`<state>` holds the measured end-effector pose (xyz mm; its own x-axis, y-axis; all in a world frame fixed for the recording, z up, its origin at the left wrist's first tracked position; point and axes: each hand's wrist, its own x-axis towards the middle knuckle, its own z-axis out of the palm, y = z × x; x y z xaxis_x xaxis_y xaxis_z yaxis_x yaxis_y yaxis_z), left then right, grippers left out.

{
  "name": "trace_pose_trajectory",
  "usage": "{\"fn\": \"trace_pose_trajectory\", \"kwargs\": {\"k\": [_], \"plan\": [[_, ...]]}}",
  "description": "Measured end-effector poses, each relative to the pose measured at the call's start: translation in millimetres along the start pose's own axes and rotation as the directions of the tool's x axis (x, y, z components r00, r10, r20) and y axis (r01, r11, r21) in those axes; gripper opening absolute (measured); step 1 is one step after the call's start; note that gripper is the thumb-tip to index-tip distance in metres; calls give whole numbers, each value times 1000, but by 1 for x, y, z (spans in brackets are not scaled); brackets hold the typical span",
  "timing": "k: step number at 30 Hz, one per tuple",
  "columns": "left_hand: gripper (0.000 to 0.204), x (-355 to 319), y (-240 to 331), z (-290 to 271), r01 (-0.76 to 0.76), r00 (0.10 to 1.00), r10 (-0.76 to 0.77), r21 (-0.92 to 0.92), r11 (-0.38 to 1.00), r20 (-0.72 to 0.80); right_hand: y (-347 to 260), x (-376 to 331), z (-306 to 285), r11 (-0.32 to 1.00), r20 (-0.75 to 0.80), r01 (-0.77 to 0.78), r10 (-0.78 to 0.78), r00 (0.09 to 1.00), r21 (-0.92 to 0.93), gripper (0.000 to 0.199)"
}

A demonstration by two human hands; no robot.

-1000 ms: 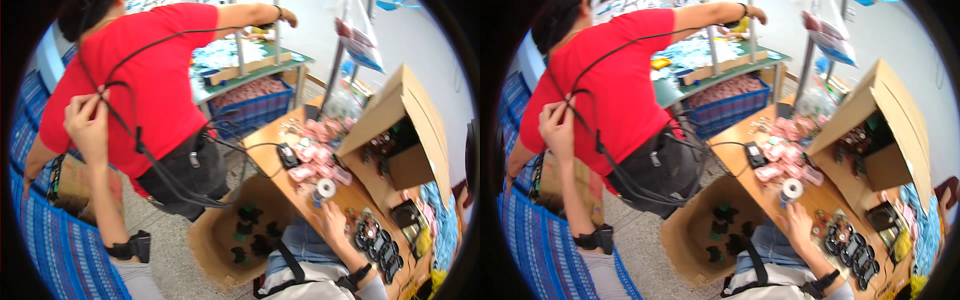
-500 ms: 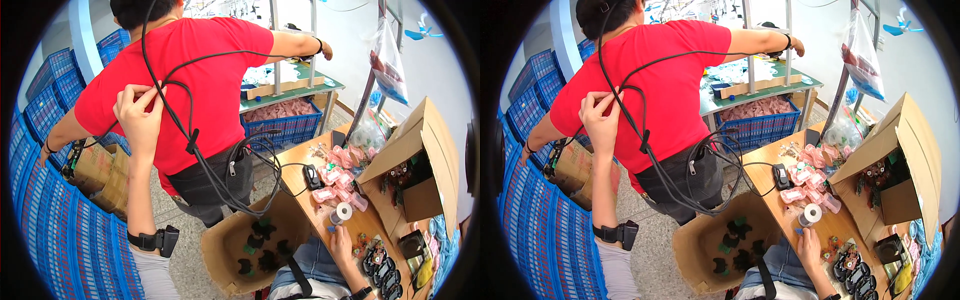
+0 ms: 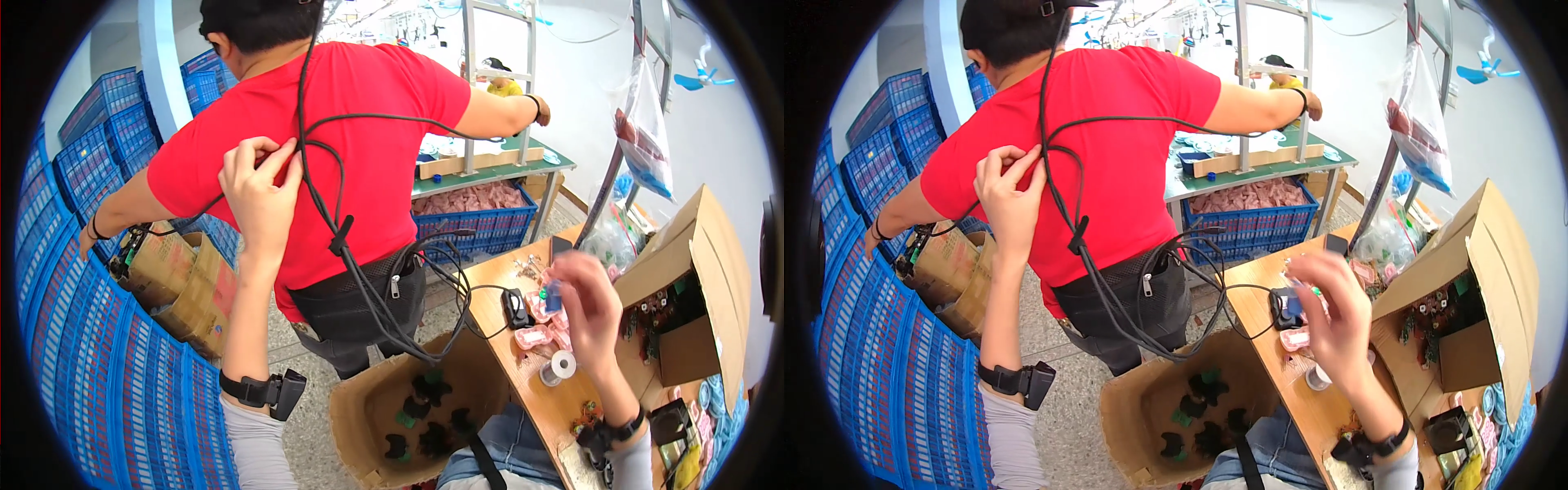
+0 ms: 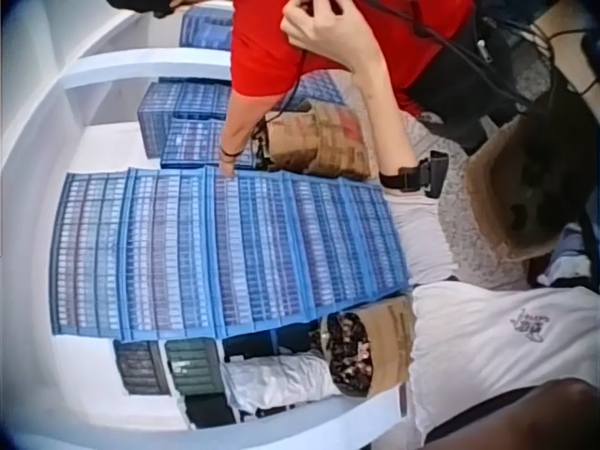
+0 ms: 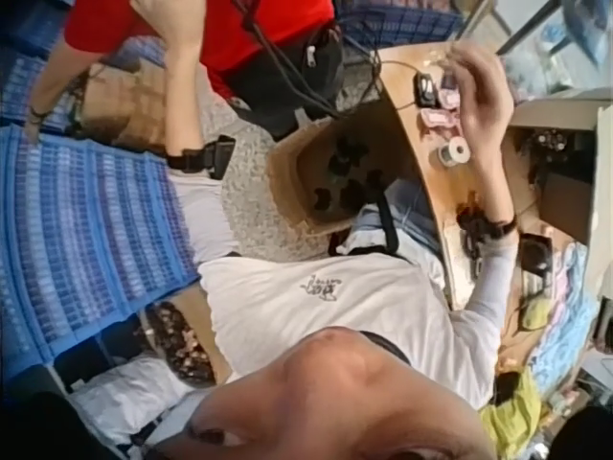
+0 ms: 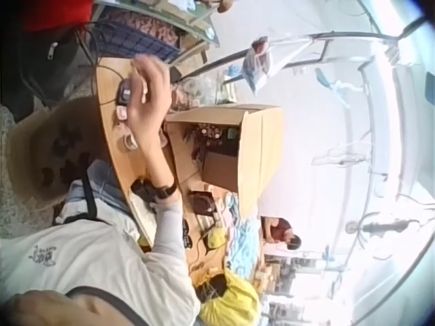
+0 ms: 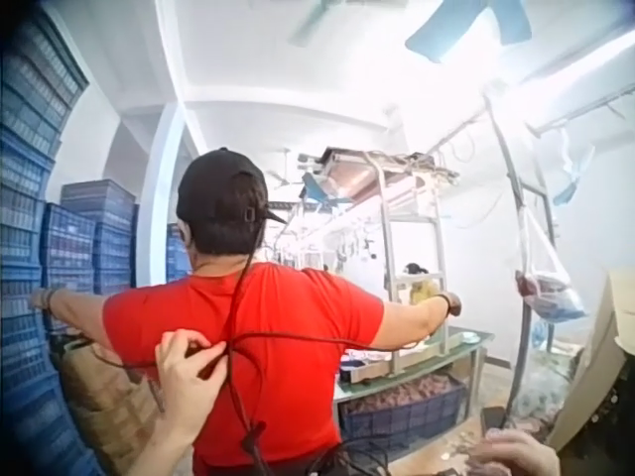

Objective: Soldering electronic components and wires onto a circuit board for a game controller.

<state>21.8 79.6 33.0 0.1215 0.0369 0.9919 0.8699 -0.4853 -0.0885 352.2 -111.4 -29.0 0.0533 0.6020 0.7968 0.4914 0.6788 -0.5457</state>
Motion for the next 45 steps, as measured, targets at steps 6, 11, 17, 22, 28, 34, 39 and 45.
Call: {"fn": "trace_pose_trajectory", "kwargs": {"k": [6,11,17,22,28,34,39,45], "plan": [[19,-4,-9,3,-34,999,33,98,995,10,-20,64,43,991,301,130,-136,944,43,14],[20,-4,-30,7,-140,989,138,49,989,49,28,-3,32,964,218,-267,260,941,2,16],[22,-6,-45,12,-194,978,181,138,971,103,84,-56,-35,782,404,-409,603,688,-470,14],[26,-7,-49,12,-215,972,188,201,956,143,144,-124,-17,747,592,186,322,739,-639,19],[28,-8,-49,7,-215,967,180,200,956,180,171,-178,0,445,399,135,577,713,-885,38],[21,-4,-28,6,-153,987,147,108,982,58,170,-182,5,563,392,77,465,794,-823,23],[16,-4,-6,3,-47,999,46,27,999,12,120,-105,10,849,207,-495,526,825,-184,19],[21,-4,6,0,-2,1000,1,33,999,29,43,52,36,943,292,-284,226,929,172,24]]}}
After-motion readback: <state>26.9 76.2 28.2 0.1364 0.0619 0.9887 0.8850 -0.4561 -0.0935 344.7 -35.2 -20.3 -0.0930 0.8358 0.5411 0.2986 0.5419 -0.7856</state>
